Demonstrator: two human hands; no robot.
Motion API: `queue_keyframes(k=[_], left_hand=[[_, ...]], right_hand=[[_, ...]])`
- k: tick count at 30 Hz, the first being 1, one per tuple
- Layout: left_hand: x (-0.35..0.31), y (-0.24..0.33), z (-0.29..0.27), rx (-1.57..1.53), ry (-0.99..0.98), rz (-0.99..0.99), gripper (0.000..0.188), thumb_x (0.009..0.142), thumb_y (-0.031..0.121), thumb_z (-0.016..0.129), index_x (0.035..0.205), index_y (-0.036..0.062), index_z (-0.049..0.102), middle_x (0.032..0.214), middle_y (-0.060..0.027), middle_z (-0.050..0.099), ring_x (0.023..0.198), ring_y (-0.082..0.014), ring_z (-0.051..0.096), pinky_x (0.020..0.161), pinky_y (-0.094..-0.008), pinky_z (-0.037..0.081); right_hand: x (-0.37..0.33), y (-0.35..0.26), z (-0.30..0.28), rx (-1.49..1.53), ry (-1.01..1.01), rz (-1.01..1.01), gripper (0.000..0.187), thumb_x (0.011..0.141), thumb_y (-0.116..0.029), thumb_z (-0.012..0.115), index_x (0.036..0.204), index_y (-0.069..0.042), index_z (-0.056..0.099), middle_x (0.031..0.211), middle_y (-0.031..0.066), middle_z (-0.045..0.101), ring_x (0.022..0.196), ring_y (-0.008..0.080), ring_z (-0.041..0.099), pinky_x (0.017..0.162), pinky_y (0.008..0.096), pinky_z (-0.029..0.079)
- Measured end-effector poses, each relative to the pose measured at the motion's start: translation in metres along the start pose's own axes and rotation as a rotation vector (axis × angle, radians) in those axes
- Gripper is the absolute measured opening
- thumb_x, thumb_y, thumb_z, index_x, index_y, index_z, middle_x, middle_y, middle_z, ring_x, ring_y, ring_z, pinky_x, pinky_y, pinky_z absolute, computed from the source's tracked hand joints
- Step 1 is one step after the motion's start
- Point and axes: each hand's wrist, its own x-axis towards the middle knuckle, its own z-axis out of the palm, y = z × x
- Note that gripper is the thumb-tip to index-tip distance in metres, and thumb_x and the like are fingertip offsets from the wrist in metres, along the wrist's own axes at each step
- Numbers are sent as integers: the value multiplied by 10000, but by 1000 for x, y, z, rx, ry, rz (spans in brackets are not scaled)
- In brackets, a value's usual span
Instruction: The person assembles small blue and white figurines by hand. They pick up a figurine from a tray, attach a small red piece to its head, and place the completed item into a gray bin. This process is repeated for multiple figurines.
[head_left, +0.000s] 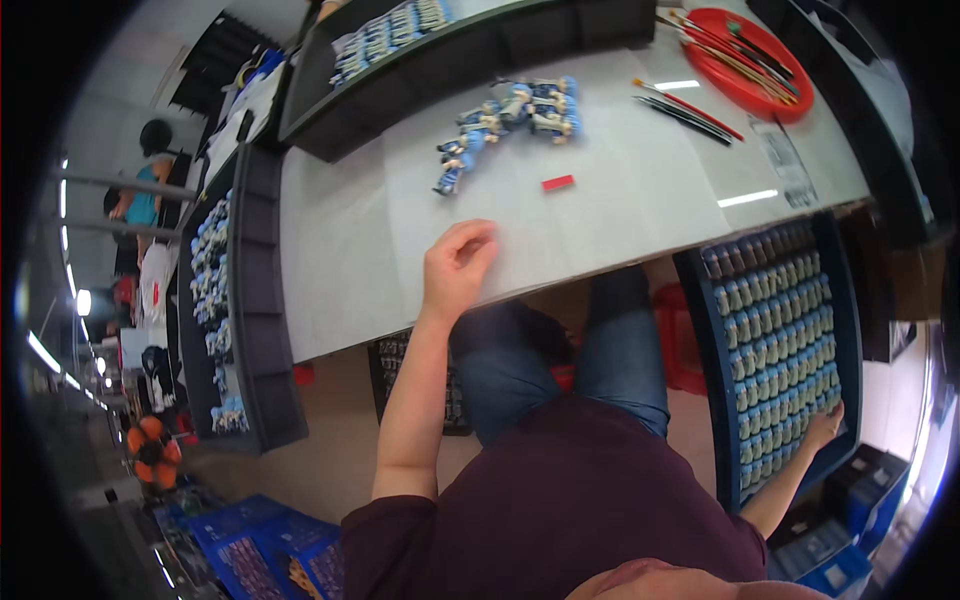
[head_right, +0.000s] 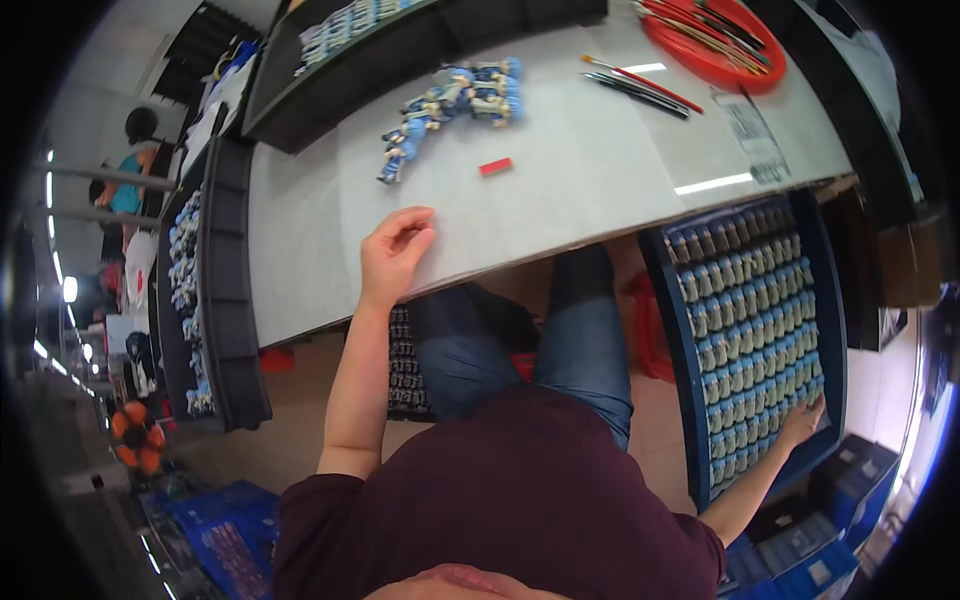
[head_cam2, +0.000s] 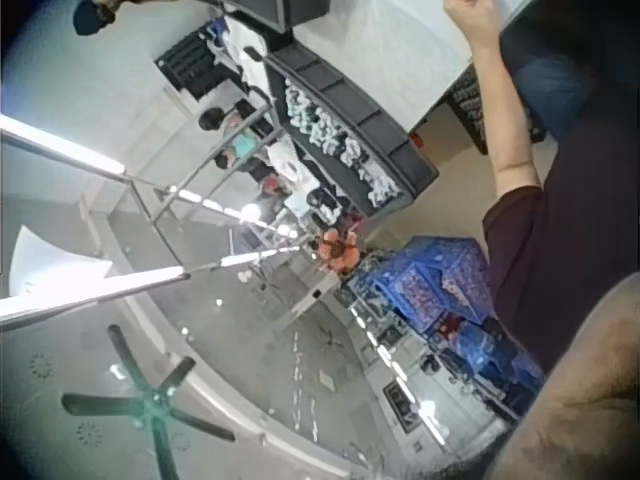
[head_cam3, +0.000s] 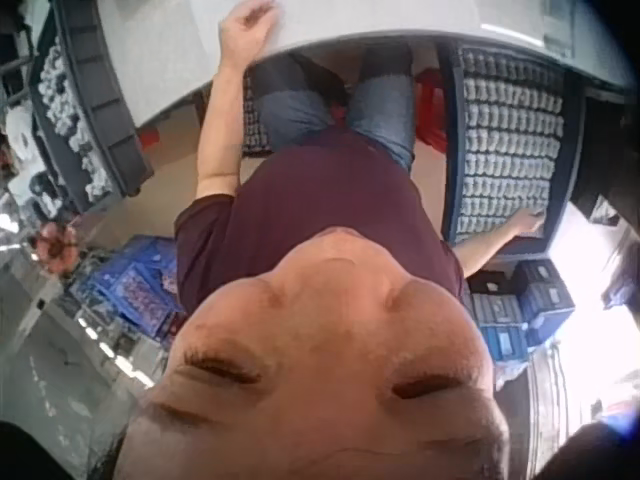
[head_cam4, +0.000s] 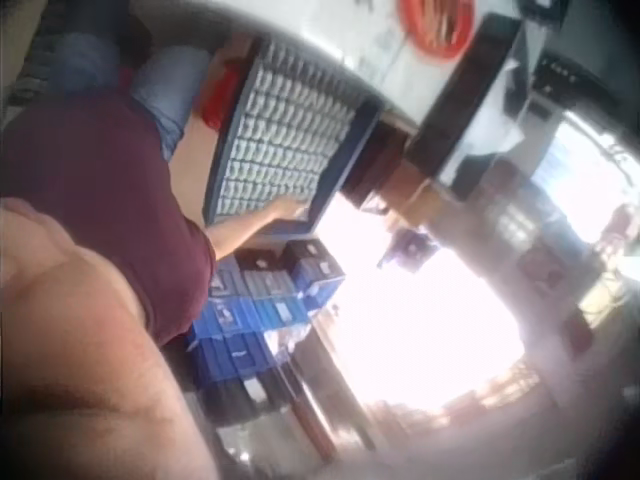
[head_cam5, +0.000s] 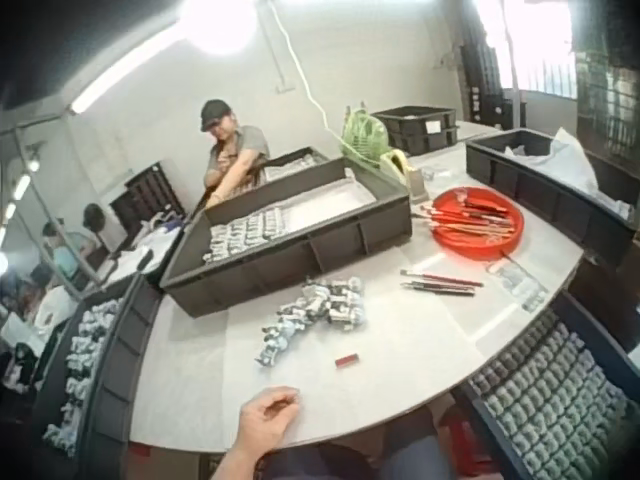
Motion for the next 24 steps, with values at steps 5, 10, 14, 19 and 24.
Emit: queue_keyframes(k=[5, 10, 14, 19, 24], left_hand=[[28, 39, -15, 312, 141, 21, 277, 748, 70, 664, 1014, 5, 620, 951, -92, 627, 838, -152, 580, 742, -261, 468], [71, 5, -32, 728, 336, 219, 444, 719, 145, 698, 1123, 16, 567, 933, -129, 646, 774, -204, 606, 716, -298, 478], [68, 2, -37, 415, 187, -84, 488, 725, 127, 698, 1169, 7, 535, 923, -106, 649, 771, -160, 605, 691, -260, 480], [22, 27, -23, -100, 241, -92, 460, 730, 48, 693, 1161, -3, 540, 923, -91, 631, 805, -116, 584, 675, -224, 478], [-7, 25, -2, -62, 254, 129, 472, 714, 9, 693, 1158, -6, 536, 1029, -99, 557, 896, -143, 574, 727, -255, 501]], right_hand=[[2, -259, -23, 598, -114, -260, 342, 867, -27, 511, 1208, -29, 493, 1142, 118, 574, 1047, 172, 553, 832, 282, 463], [-66, -463, -46, 903, -351, -612, 278, 837, 31, 545, 1110, -19, 564, 1048, 86, 614, 932, 146, 594, 764, 242, 468], [-130, -550, -56, 1051, -634, -805, 250, 813, 47, 560, 1055, -8, 588, 937, 92, 643, 846, 141, 616, 722, 234, 470], [-195, -610, -48, 1180, -1063, -773, 338, 805, 3, 597, 1137, -8, 533, 995, 108, 621, 882, 151, 606, 730, 265, 490], [-230, -648, -34, 1294, -1259, -584, 504, 796, -57, 642, 1245, 3, 421, 1064, 135, 561, 923, 171, 587, 770, 276, 496]])
